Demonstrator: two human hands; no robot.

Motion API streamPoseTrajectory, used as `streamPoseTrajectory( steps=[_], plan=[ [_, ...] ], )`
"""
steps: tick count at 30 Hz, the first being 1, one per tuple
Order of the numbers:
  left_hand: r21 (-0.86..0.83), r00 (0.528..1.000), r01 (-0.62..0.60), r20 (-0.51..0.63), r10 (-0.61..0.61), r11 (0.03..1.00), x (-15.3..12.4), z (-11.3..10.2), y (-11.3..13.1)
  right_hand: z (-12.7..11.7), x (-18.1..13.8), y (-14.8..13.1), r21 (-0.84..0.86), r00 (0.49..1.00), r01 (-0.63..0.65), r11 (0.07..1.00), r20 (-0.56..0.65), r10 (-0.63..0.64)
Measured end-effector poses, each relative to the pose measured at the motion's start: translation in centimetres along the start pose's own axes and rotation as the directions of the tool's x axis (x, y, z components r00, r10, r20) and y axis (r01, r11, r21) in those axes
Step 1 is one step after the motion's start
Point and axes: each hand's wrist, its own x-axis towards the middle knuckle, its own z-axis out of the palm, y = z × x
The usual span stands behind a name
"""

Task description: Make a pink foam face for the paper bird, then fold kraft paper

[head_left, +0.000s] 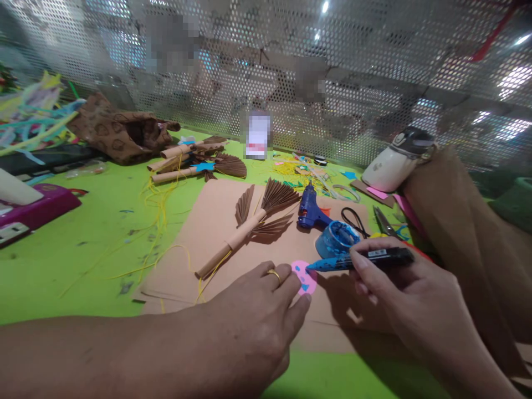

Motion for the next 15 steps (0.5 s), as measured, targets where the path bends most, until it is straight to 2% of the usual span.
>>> streamPoseTrajectory(
  steps=[6, 15],
  plan=[
    [-0.024, 1.0, 0.02, -0.007, -0.02, 1.0, -0.11, 0.03, 0.02, 0.04, 0.08, 0.02, -0.053, 1.0, -0.004, 0.999, 0.016, 0.005],
    [-0.003, 0.999, -0.003, -0.037, 0.002, 1.0, -0.26, 0.2, -0.05, 0.22, -0.09, -0.26, -0.039, 0.999, -0.006, 0.999, 0.033, 0.007]
  ],
)
